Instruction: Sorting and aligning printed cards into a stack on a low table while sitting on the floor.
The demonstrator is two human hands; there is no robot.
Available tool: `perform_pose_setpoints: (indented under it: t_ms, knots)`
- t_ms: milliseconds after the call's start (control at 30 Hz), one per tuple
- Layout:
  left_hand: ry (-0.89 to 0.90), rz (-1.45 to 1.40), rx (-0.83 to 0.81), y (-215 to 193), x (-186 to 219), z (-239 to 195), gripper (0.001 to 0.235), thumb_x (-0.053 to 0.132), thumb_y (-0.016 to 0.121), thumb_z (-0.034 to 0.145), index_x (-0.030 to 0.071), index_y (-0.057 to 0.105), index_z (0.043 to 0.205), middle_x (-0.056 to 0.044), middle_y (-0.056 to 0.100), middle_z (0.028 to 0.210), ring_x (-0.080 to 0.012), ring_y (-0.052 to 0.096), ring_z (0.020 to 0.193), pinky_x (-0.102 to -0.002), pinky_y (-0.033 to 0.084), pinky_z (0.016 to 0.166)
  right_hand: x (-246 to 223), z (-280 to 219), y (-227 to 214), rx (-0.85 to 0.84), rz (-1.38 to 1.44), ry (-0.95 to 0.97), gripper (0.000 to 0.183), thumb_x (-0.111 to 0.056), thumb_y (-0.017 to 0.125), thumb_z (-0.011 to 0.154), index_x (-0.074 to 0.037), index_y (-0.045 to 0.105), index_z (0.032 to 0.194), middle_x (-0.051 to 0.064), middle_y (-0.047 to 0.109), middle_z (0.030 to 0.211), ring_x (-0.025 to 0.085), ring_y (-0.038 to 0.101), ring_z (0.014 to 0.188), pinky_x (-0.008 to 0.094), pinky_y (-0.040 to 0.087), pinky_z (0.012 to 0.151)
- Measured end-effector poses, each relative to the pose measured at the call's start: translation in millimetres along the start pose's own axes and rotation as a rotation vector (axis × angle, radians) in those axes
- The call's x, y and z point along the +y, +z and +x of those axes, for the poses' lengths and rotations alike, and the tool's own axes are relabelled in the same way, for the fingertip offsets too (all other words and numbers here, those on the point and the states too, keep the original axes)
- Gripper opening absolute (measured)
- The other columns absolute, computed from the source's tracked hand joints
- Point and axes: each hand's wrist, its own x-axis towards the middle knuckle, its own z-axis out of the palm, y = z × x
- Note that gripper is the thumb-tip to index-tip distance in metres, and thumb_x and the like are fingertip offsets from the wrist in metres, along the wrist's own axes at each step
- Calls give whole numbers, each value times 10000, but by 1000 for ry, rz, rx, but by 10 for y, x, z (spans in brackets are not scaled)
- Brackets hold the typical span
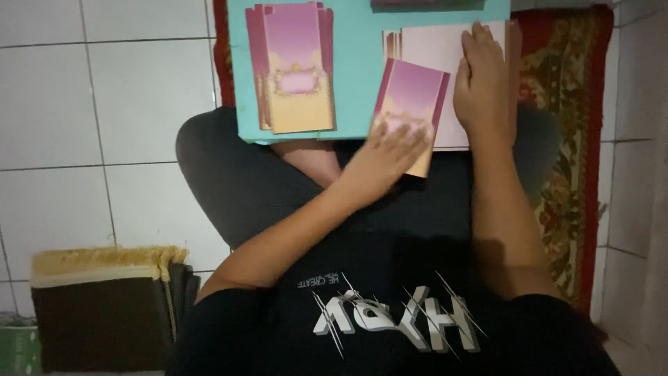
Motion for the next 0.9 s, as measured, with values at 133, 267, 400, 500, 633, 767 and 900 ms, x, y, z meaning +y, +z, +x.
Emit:
perform_pose_setpoints:
  t_ms: [133,267,400,500,633,767,900]
  knots:
    - [-161,-8,36,-805,-363,-312,532,106,398,1127,109,278,1645,-99,263,1714,-314,223,1610,-565,135,1325,-89,-12,-56,34,-18,-24,401,8,436,1115,136,525,1484,311,452,1559,449,382,1455,534,267,1209]
    - [-329,57,110,-856,-990,-571,1053,56,788,685,98,347,1641,-103,273,1703,-353,206,1593,-662,114,1299,-96,-118,-161,130,72,30,355,8,550,1109,96,581,1452,282,513,1519,417,443,1424,512,301,1195]
    - [-303,55,86,-681,-1351,-844,801,49,668,1070,229,191,1687,-77,268,1740,-397,299,1610,-714,155,1261,-97,-321,-378,123,20,176,546,-76,672,1052,-7,455,1548,261,536,1467,442,489,1276,590,400,1031]
    - [-311,-118,149,-936,-1179,-643,725,382,652,980,185,400,1631,-93,313,1705,-367,198,1606,-772,-5,1233,-93,-498,-500,44,6,459,728,-231,771,1056,21,341,1587,285,420,1570,447,365,1425,607,324,1134]
    - [-205,-292,173,-762,-824,25,580,347,628,974,69,531,1474,-193,493,1584,-443,319,1528,-776,23,1176,244,-727,-399,33,51,616,837,-360,757,1075,16,236,1611,271,336,1628,412,353,1481,533,287,1200]
    - [-145,-217,103,-215,-411,731,447,348,548,1038,107,609,1409,-181,493,1550,-400,392,1481,-681,271,1170,489,-797,-317,45,63,610,776,-431,760,1063,20,399,1580,268,456,1560,406,431,1426,509,349,1175]
    - [-81,-201,-122,66,-244,1044,636,463,577,1027,188,453,1588,-150,323,1672,-419,237,1558,-703,148,1233,599,-917,-320,101,164,632,695,-397,757,1122,58,462,1556,312,450,1543,448,409,1438,566,333,1194]
